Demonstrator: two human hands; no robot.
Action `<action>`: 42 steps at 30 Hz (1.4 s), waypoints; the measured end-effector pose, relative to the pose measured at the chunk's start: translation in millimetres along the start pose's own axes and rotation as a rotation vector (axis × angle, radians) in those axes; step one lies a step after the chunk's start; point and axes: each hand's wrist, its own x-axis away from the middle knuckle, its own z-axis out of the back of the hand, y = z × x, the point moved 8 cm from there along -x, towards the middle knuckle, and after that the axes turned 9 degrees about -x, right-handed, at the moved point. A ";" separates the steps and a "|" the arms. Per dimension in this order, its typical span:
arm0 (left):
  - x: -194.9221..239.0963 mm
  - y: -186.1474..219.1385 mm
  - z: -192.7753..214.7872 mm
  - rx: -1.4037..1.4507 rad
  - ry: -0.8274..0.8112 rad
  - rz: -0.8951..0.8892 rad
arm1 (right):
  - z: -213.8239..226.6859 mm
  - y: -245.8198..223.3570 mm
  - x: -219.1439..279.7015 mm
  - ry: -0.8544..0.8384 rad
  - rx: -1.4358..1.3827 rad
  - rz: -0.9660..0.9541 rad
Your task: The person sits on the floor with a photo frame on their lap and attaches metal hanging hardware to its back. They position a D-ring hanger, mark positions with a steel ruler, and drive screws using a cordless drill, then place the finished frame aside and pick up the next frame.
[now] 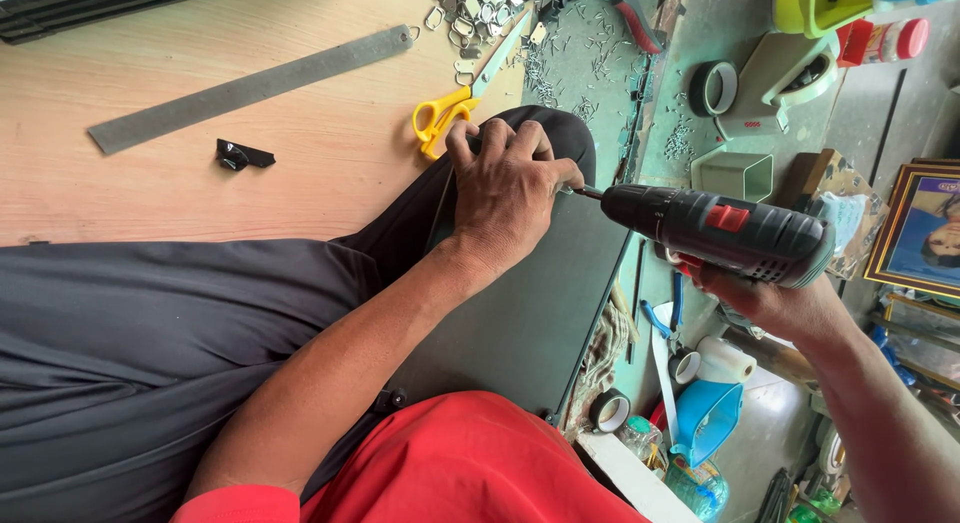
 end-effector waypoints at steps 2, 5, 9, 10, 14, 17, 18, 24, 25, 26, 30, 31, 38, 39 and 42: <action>-0.5 0.1 0.4 0.006 -0.004 0.004 | 1.9 3.1 -1.0 -0.010 0.003 -0.011; -0.5 0.2 0.5 0.016 -0.006 0.004 | 1.0 2.0 -2.5 -0.015 0.026 -0.019; -0.2 0.2 -0.4 -0.002 0.005 0.006 | -2.4 -16.3 -3.1 0.006 0.165 0.036; -0.1 0.0 0.4 -0.002 0.003 0.007 | -1.9 -19.6 -4.8 0.005 0.163 0.034; -1.1 2.2 5.1 -0.056 0.052 -0.010 | -2.9 -45.1 -11.1 -0.014 0.461 0.005; -3.2 -1.1 2.2 -0.060 0.028 0.013 | -8.0 -67.9 -21.8 -0.055 0.571 -0.054; -3.4 -3.3 0.8 -0.060 0.013 0.024 | -11.0 -73.5 -25.8 -0.076 0.600 -0.087; -8.4 -4.8 -0.7 -0.068 -0.037 0.068 | -12.6 -81.2 -31.1 -0.112 0.645 -0.100; -8.2 -4.6 -0.9 -0.062 -0.041 0.068 | -13.0 -81.8 -31.0 -0.113 0.646 -0.108; -8.1 -4.5 -1.3 -0.048 -0.044 0.071 | -12.8 -82.8 -31.0 -0.108 0.653 -0.109; -8.0 -5.5 -1.8 -0.038 -0.046 0.071 | -11.8 -80.5 -32.7 -0.107 0.671 -0.150; -8.0 -6.0 -2.4 -0.037 -0.048 0.072 | -12.3 -80.5 -33.5 -0.109 0.670 -0.151; -7.4 -6.7 -1.8 -0.051 -0.031 0.050 | -13.3 -74.3 -29.9 -0.073 0.684 -0.119; -7.5 -8.0 -3.1 -0.048 -0.041 0.054 | -13.2 -71.6 -27.2 -0.051 0.689 -0.103; -7.7 -11.7 1.4 -0.011 -0.020 0.048 | -4.4 -14.5 -11.4 0.037 0.531 -0.016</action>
